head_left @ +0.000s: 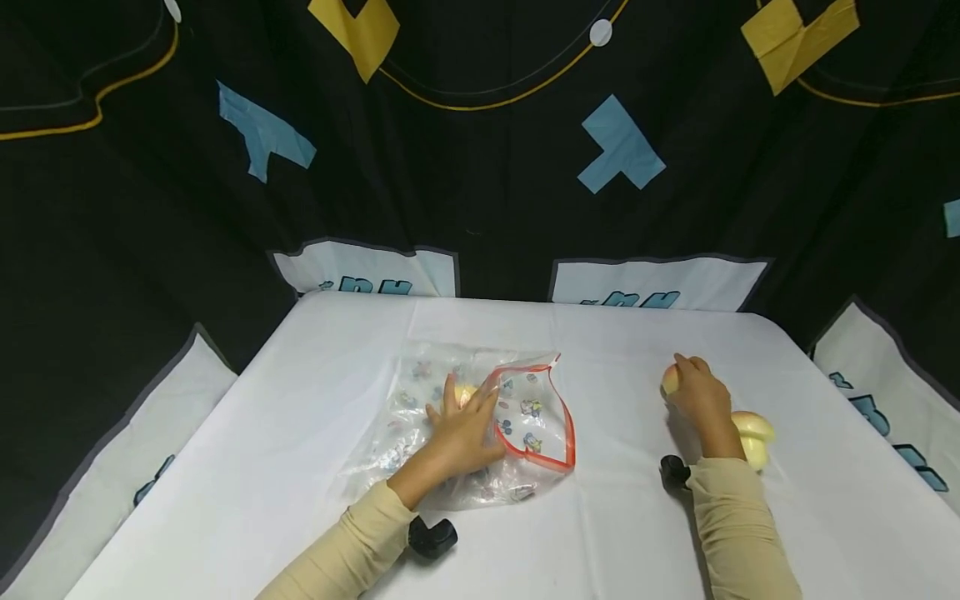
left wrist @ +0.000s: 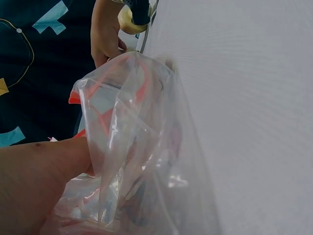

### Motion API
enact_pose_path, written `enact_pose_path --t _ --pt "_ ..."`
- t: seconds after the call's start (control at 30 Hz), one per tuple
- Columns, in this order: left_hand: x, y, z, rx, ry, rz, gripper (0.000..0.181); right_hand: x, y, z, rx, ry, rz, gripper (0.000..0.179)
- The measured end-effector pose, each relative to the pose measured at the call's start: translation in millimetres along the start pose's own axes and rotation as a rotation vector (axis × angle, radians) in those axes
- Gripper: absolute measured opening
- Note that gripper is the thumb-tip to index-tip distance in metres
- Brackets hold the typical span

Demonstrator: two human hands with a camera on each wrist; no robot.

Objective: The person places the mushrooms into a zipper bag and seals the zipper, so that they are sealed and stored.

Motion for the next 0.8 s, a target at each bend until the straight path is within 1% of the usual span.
enact_pose_path --t 0.1,0.23,0.4,0.47,0.63,0.7,0.8 --pt "3.0 -0.8 -0.7 -0.009 -0.012 0.001 0.082 18.0 3.6 -4.7 0.039 -0.049 -0.015 0.068" --pt "5.7 1.2 -0.5 0.005 -0.021 -0.006 0.084 37.7 15.9 -8.4 0.104 -0.084 -0.066 0.065" --pt "4.3 0.1 -0.8 -0.001 -0.013 0.001 0.083 59.8 20.8 -10.5 0.101 -0.138 -0.147 0.061" --pt "3.4 -0.5 -0.7 -0.003 -0.011 0.003 0.083 71.8 15.6 -8.9 0.072 -0.174 -0.176 0.059" --pt "3.0 2.6 0.5 0.007 -0.011 -0.006 0.084 110.4 -7.7 7.9 0.029 -0.268 -0.267 0.057" --pt "2.5 3.0 0.6 0.008 -0.006 -0.012 0.084 127.8 -15.1 18.2 0.061 -0.305 -0.308 0.056" --pt "1.3 1.5 1.1 0.009 -0.001 -0.012 0.083 155.7 -15.2 34.9 0.158 -0.384 -0.344 0.053"
Point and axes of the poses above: each hand's wrist, its own z-axis away from the middle knuckle, its own y-axis out of the palm, x = y × z, the point moved 10 cm from there along -z, towards the middle knuckle, and after that the axes turned 1 degree about -x, right-handed, at the moved point
